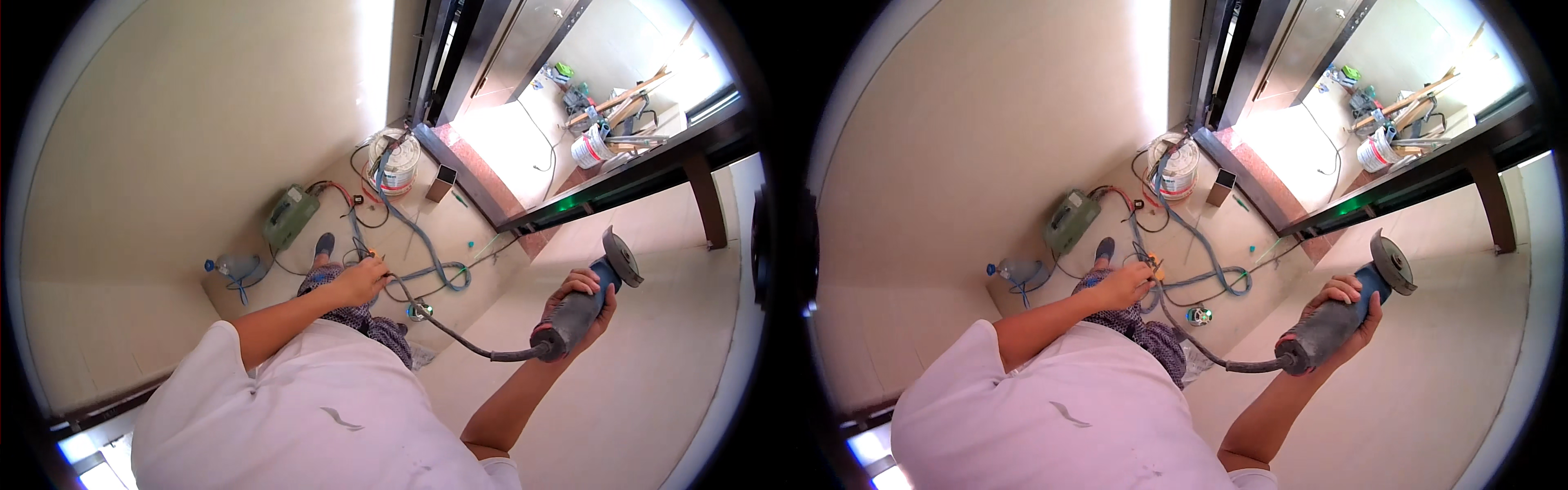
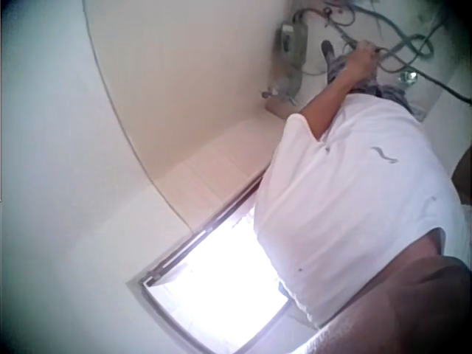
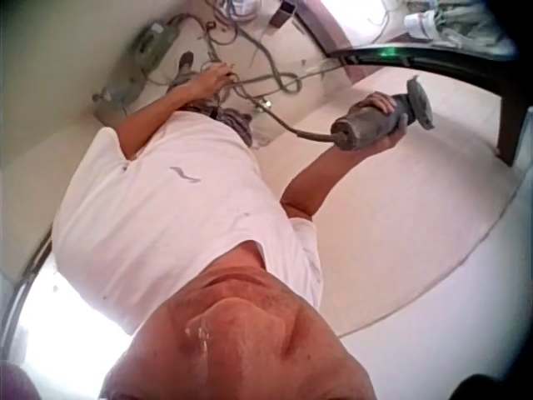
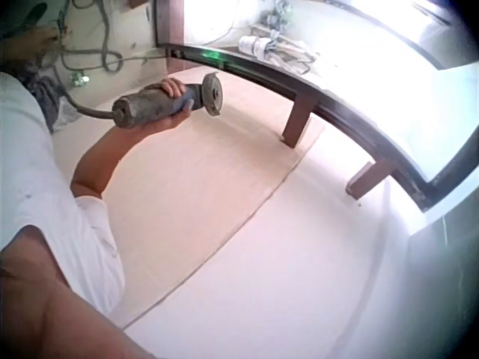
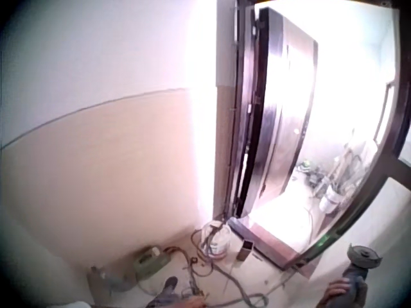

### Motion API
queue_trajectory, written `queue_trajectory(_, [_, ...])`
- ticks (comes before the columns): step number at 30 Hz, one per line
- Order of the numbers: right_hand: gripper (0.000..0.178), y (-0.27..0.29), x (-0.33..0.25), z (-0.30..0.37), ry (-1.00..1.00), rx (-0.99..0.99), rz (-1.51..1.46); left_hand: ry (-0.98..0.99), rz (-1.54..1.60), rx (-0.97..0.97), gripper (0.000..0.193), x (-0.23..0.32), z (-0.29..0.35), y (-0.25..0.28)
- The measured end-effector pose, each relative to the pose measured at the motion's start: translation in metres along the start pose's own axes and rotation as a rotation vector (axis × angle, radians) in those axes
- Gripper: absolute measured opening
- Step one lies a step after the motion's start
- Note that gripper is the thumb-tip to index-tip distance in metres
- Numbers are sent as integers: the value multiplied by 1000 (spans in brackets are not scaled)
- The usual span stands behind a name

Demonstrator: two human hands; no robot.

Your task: The person uses an angle grinder to cut through metal parts of a door frame and a lower metal structure, creating visible sparks while holding the tool with both hands.

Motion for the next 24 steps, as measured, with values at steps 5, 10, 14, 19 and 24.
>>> queue_trajectory(5, [34, -7, 62, -65, 130, -12, -22, -78, 47, -77, 20, -75, -42, 56])
queue_trajectory(10, [37, -20, 160, -151, 229, -26, 2, -146, 136, -219, 22, -170, -94, 144])
queue_trajectory(14, [40, -8, 241, -226, 253, 47, 46, -29, 162, -302, 34, -270, -111, 217])
queue_trajectory(19, [38, 0, 325, -302, 202, 215, 10, 398, 94, -235, 40, -427, -114, 312])
queue_trajectory(24, [39, 12, 366, -356, 192, 322, 27, 599, 39, -125, 38, -566, -99, 385])
Point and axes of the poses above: each hand's wrist, its own z-axis away from the middle knuckle, its own y-axis out of the back of the hand, x = y × z, the point moved 3 cm from there along -z, towards the middle knuckle, and after that the axes turned 5 degrees about -y, right-handed, at the moved point
